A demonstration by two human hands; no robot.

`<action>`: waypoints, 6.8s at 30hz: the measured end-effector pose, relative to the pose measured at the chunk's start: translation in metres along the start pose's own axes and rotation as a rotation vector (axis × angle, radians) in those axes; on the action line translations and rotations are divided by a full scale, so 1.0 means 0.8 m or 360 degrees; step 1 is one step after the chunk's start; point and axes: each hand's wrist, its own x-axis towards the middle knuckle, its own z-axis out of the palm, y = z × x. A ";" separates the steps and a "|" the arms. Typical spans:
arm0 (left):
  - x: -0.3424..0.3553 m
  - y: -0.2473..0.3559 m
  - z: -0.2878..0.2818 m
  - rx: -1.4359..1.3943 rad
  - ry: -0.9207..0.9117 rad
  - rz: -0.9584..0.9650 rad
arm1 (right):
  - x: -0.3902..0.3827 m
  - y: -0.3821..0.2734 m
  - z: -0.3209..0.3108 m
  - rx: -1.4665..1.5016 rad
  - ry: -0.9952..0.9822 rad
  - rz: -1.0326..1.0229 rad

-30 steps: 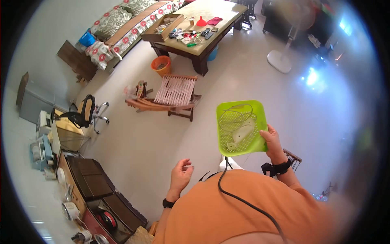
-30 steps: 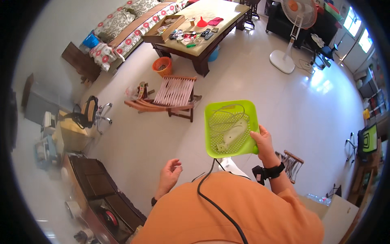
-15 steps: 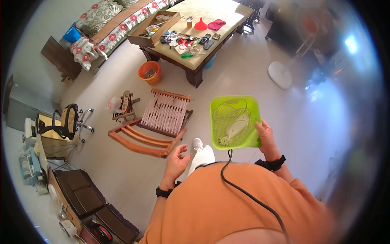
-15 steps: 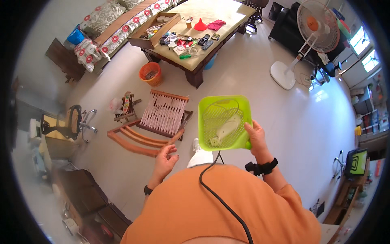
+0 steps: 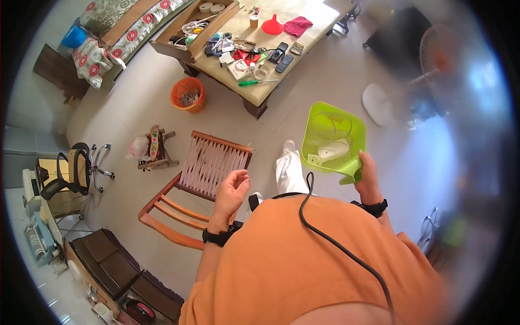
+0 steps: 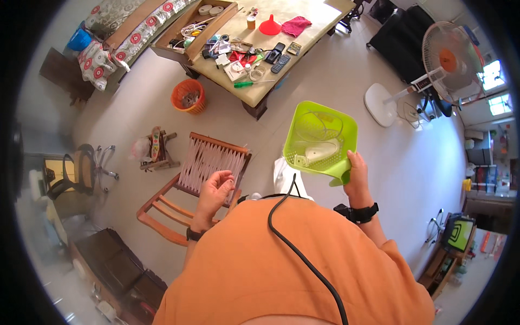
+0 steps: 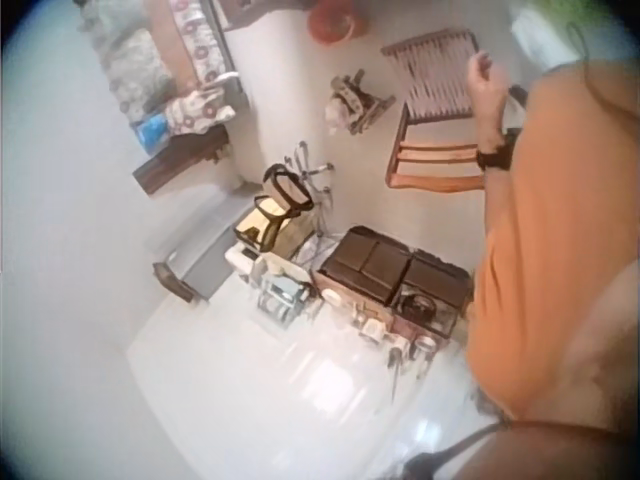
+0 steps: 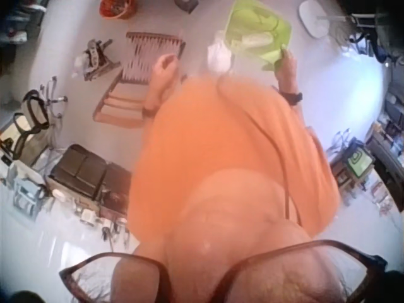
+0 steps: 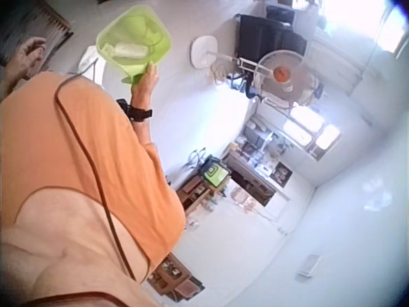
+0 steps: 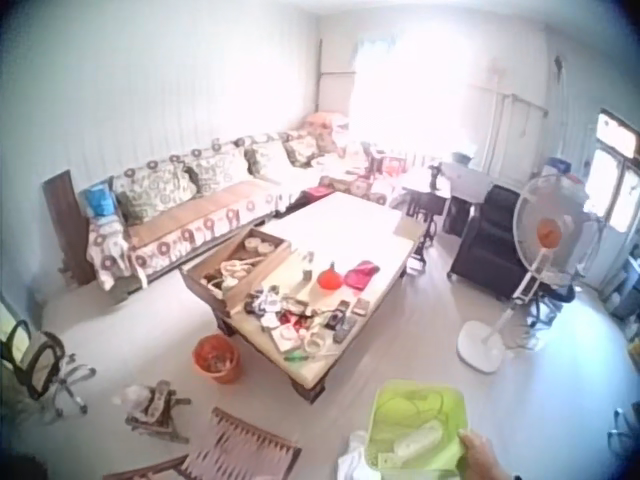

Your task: The person uses a screwdriver to disassemble a white electrical plug, handles the internal wiring and contacts, then places the parts into a green plastic colander before sorting through other small items in a drawer.

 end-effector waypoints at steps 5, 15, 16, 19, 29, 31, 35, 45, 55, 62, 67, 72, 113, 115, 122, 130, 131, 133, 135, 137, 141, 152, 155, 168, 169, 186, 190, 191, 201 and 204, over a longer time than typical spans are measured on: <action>0.098 0.058 0.015 0.0028 0.0147 0.0004 | 0.141 -0.036 0.022 0.0035 -0.0095 0.0031; 0.203 0.129 0.044 0.0263 0.0275 -0.0073 | 0.307 -0.073 0.099 0.0357 -0.0014 0.0404; 0.212 0.136 0.041 0.0280 0.0267 -0.0084 | 0.318 -0.072 0.101 0.0309 -0.0013 0.0358; 0.251 0.160 0.027 0.0340 0.0202 -0.0114 | 0.329 -0.077 0.115 0.0259 0.0012 0.0238; 0.456 0.212 -0.033 0.0980 -0.0439 -0.0013 | 0.326 -0.052 0.176 0.0141 0.0477 -0.0088; 0.494 0.217 -0.052 0.1077 -0.0584 0.0013 | 0.312 -0.021 0.192 0.0189 0.0631 -0.0050; 0.591 0.181 -0.083 0.1340 -0.0870 0.0031 | 0.296 0.063 0.234 0.0372 0.1027 0.0105; 0.762 0.051 -0.042 0.2116 -0.1002 0.1051 | 0.319 0.222 0.261 0.0429 0.1228 0.0229; 0.755 -0.001 -0.062 0.1540 -0.0491 0.1997 | 0.311 0.299 0.269 0.0335 0.0992 -0.0444; 0.547 -0.038 -0.104 0.1103 -0.0929 0.2014 | 0.221 0.344 0.301 0.0265 0.0460 -0.0387; 0.510 -0.047 -0.104 0.1113 -0.1087 0.2173 | 0.199 0.376 0.295 0.0552 0.0377 -0.0335; 0.557 -0.040 -0.084 0.0937 -0.1152 0.1865 | 0.194 0.387 0.283 0.0550 0.0421 -0.0465; 0.712 -0.040 -0.131 0.1525 -0.0485 0.1653 | 0.242 0.373 0.292 0.0360 0.0167 -0.0234; 0.733 -0.040 -0.124 0.1660 -0.0371 0.1756 | 0.240 0.373 0.292 0.0353 0.0190 -0.0238; 0.759 -0.039 -0.106 0.2326 -0.0366 0.1644 | 0.236 0.375 0.290 0.0351 0.0243 -0.0228; 0.669 -0.007 -0.112 0.1527 -0.0263 0.2296 | 0.247 0.366 0.291 0.0255 0.0226 -0.0258; 0.635 0.005 -0.112 0.1227 -0.0430 0.2330 | 0.246 0.366 0.290 0.0243 0.0193 -0.0264; 0.582 0.009 -0.126 0.1089 -0.0661 0.2352 | 0.249 0.369 0.296 0.0323 0.0204 -0.0258; 0.540 -0.002 -0.136 0.0973 -0.0795 0.2319 | 0.251 0.367 0.293 0.0388 0.0161 -0.0294; 0.526 -0.032 -0.142 0.1112 -0.0971 0.2303 | 0.250 0.367 0.299 0.0334 0.0189 -0.0212; 0.503 -0.050 -0.136 0.1191 -0.1389 0.2044 | 0.243 0.373 0.292 0.0345 0.0201 -0.0265; 0.704 -0.038 -0.136 0.2032 -0.0469 0.1901 | 0.239 0.372 0.289 0.0385 0.0255 -0.0270; 0.744 -0.030 -0.113 0.2612 -0.0541 0.1872 | 0.238 0.373 0.288 0.0400 0.0249 -0.0279; 0.725 -0.005 -0.079 0.2679 -0.1019 0.1581 | 0.235 0.377 0.286 0.0402 0.0301 -0.0304; 0.718 -0.001 -0.081 0.2614 -0.0955 0.1575 | 0.235 0.377 0.286 0.0386 0.0286 -0.0314; 0.528 -0.040 -0.080 0.1571 -0.1359 0.2070 | 0.232 0.373 0.294 0.0321 0.0270 -0.0351; 0.552 -0.019 -0.103 0.1093 -0.1181 0.1788 | 0.235 0.391 0.284 0.0296 0.0326 -0.0349; 0.567 -0.012 -0.115 0.1016 -0.1002 0.1577 | 0.235 0.388 0.285 0.0285 0.0305 -0.0355; 0.777 -0.050 -0.198 0.1709 0.0269 0.1093 | 0.241 0.362 0.292 0.0279 0.0330 -0.0385; 0.786 -0.049 -0.191 0.1603 0.0189 0.1043 | 0.242 0.355 0.298 0.0286 0.0322 -0.0397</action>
